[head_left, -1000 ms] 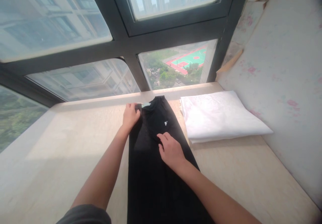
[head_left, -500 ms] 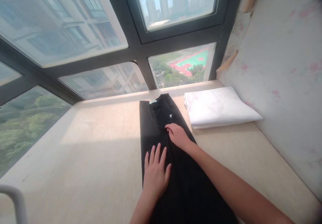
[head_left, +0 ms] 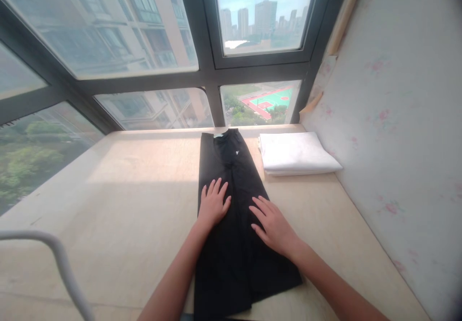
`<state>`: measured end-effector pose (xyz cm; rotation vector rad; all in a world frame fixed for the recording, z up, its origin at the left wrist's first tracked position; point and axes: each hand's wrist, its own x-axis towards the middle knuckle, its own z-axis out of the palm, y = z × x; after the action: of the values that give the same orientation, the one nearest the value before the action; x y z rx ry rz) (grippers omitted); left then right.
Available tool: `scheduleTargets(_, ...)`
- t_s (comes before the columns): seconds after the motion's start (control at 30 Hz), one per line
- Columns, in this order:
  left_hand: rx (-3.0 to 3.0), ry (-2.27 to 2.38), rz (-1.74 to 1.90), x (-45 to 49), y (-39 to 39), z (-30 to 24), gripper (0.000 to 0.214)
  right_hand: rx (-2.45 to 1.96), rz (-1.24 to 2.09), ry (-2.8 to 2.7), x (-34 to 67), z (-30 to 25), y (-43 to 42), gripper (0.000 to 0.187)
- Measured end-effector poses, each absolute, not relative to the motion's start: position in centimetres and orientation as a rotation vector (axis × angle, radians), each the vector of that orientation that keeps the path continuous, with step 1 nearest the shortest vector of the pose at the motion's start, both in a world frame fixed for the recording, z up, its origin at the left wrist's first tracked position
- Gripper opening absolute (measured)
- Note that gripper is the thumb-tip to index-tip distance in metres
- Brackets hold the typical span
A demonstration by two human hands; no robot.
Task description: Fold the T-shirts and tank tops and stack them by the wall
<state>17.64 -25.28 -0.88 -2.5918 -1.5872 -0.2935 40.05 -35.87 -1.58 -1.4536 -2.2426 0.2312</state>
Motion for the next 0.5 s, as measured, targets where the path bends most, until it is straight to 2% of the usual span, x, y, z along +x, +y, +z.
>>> scheduleTargets(0.13, -2.597, -1.549, -0.323, 18.1, -28.6, 0.9, 0.044, -1.493, 0.208, -2.285, 39.8, -1.2, -39.6, 0.051)
scheduleTargets(0.27, -2.698, -1.329, -0.383, 16.9, -37.3, 1.7, 0.042, -1.488, 0.215, -2.305, 40.7, -1.2, -43.0, 0.053)
scheduleTargets(0.37, -2.659, -1.185, -0.52, 14.7, -43.4, 0.8, 0.046, -1.44, 0.193, -2.334, 41.8, -1.3, -45.5, 0.056)
scheduleTargets(0.5, -2.572, -1.03, -0.689, 11.8, -47.6, -1.6, 0.034, -1.357, 0.135, -2.406, 42.7, -1.7, -48.1, 0.056)
